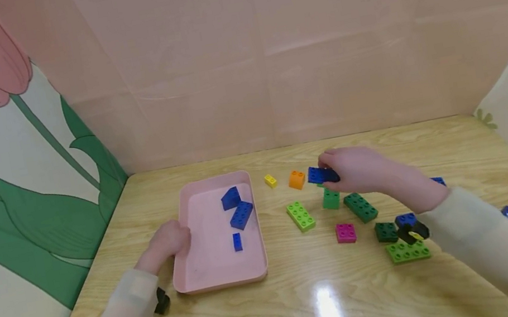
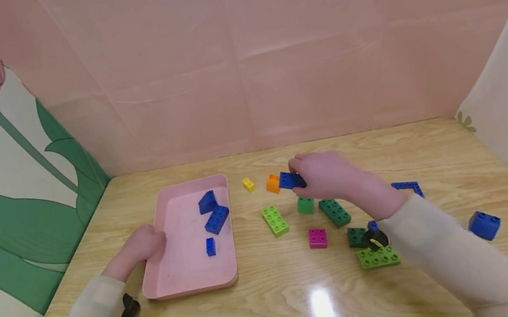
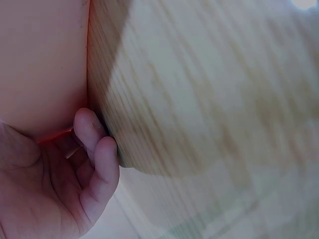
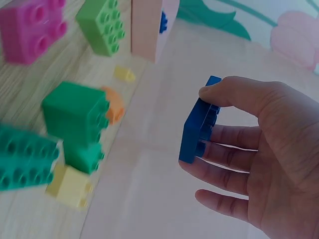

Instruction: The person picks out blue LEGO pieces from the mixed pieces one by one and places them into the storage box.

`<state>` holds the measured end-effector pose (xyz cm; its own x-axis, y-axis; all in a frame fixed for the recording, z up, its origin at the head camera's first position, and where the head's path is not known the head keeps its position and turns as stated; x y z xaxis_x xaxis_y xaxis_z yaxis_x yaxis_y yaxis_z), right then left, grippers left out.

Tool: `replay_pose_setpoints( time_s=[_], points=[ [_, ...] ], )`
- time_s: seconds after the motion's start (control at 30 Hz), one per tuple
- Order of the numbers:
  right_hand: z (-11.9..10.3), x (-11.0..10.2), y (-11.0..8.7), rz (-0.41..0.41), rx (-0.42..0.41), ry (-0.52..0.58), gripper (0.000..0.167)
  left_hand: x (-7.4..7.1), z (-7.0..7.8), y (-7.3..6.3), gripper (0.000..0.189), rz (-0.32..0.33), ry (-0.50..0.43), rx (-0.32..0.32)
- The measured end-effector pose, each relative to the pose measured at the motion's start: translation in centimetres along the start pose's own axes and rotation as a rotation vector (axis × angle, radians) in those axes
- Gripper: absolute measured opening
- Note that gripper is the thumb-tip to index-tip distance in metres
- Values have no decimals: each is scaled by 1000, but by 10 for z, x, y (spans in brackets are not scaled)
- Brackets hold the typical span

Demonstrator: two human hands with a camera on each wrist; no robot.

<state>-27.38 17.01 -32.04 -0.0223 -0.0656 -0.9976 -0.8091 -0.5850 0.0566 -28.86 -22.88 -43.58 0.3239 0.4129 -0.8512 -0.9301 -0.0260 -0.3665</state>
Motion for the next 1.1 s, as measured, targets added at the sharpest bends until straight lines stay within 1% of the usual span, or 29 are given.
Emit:
replay_pose_setpoints(
  time_s=[0.17, 0.33, 0.4, 0.6, 0.8, 1.0, 1.1],
  points=[
    [-21, -1, 15, -8, -43, -9, 35, 1, -1, 0, 28, 3, -6, 0],
    [-40, 1, 29, -35, -93, -21, 34, 1, -1, 0, 28, 12, -17, 5],
    [-47, 3, 36, -49, -108, -20, 34, 2, -1, -1, 27, 8, -25, -4],
    [-69, 8, 50, -58, -150, -24, 37, 1, -1, -1, 27, -11, -51, -34],
    [-104, 14, 59, -110, -214, -26, 37, 0, -1, -1, 27, -13, -51, -31],
    [-140, 28, 61, -124, -344, -45, 40, 2, 0, 2, 26, -15, -46, -18],
    [-153, 35, 59, -144, -390, -42, 39, 3, 0, 4, 26, -19, -44, -15]
  ],
)
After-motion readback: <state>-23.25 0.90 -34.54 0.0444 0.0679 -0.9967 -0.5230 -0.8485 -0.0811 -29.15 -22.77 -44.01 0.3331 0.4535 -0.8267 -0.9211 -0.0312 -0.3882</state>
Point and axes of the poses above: each hand's wrist, its own y-axis towards the middle knuckle, its own x-axis out of the palm, z = x × y, the point moved 5 cm from there along y, towards the middle knuckle, and after that the axes turned 2 degrees about -x, right-handed, at the moved point
